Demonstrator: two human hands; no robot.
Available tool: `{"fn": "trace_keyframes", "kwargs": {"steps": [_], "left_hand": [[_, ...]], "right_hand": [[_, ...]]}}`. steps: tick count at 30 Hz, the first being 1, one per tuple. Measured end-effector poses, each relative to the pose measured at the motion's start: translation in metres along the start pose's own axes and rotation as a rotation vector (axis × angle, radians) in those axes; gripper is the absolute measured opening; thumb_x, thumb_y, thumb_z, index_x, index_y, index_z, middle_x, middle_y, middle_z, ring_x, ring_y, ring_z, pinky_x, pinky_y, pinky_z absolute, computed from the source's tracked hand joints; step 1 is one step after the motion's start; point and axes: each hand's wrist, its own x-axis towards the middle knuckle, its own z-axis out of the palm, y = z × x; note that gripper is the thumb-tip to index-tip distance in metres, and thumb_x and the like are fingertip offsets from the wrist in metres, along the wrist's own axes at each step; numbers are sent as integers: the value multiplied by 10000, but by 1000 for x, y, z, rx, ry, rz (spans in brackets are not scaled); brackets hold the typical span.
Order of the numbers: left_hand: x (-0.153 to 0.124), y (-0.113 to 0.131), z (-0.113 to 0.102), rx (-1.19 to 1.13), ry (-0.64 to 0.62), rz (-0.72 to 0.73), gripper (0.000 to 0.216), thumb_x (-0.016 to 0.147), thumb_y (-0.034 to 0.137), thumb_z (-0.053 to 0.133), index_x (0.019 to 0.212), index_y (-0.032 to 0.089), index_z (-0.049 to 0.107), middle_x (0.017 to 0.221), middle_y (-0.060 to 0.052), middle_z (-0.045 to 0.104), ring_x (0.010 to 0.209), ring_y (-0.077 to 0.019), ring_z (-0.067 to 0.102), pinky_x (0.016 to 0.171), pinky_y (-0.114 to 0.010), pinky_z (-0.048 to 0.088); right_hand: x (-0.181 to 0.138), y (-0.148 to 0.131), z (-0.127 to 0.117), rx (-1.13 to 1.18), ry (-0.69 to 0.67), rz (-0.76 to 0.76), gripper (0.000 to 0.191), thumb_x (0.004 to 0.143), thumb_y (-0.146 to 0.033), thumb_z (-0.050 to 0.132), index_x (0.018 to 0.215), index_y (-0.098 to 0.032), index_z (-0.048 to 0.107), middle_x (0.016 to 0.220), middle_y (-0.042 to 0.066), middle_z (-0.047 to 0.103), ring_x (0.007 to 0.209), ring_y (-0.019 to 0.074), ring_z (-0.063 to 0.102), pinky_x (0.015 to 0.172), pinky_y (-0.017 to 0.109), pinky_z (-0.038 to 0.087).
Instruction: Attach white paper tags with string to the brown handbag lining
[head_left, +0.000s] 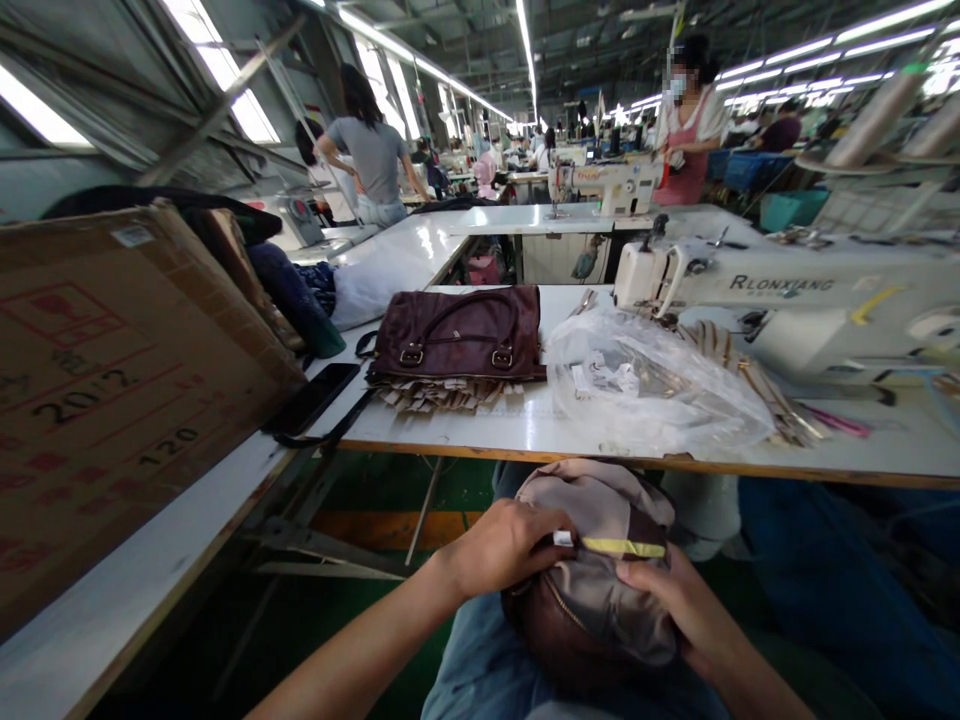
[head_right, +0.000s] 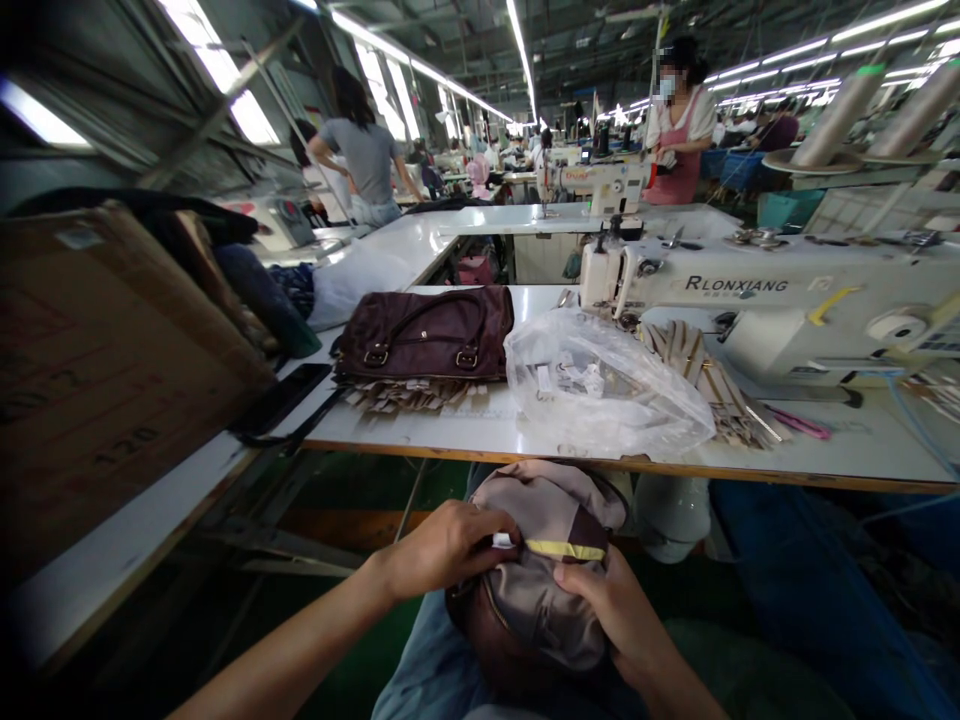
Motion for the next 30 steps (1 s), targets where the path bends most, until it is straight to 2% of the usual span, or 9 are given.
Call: {"fn": "trace_keyframes", "kwargs": {"steps": [4,7,12,17,20,25,28,30], "left_hand": [[5,1,-8,-18,-81,-22,207,871,278,553,1071,228,576,873,-16,701,807,-193,665,689,-241,459],[8,1,-11,-78,-111,-38,204,813,258,617,1011,213,597,851,-7,692,764,-178,655,649,-230,451],[12,-1,-6,-211,-163,-41,208,782,228,646,983,189,606,825,-15,678,673,-141,619,584,-209,427],[10,-1,-8,-144,-223,-44,227,767,276,657,974,203,599,770,6,649,631,-131,584,530,-200,378],[7,1,-12,-114,-225,-37,212,784,257,640,988,217,599,788,16,650,663,-129,591,567,-196,379],[6,1,-10,-241,-231,17,257,779,177,614,1033,198,583,923,-12,661,739,-131,591,639,-192,417],[6,0,-6,-298,-243,-1,285,803,168,583,1086,195,572,834,-7,660,646,-114,579,576,-183,411],[6,-1,-5,-245,-229,-8,276,804,159,573,1076,201,585,786,-4,658,629,-122,583,569,-193,409]], "right_hand": [[3,5,-3,-4,17,3,431,595,-293,714,993,-144,646,874,66,714,859,272,652,777,349,494],[3,8,-3,25,11,24,429,576,-277,717,977,-144,640,869,61,709,838,262,648,770,344,487],[0,8,-1,56,102,18,388,543,-248,713,911,-149,643,817,46,705,786,237,635,714,310,478],[4,13,-3,4,103,12,337,551,-206,687,875,-131,631,741,29,682,715,211,606,649,288,462],[7,16,-3,-25,114,-13,289,555,-182,661,837,-125,623,704,13,662,657,176,570,603,263,442],[9,14,-4,0,130,-4,277,536,-185,658,805,-130,626,663,-1,643,624,165,553,578,253,432],[10,13,-4,8,171,4,290,531,-196,661,812,-137,626,659,0,650,651,186,573,592,264,444],[10,12,-4,-8,171,-3,279,534,-198,656,805,-135,631,671,7,661,661,191,578,595,264,448]]}}
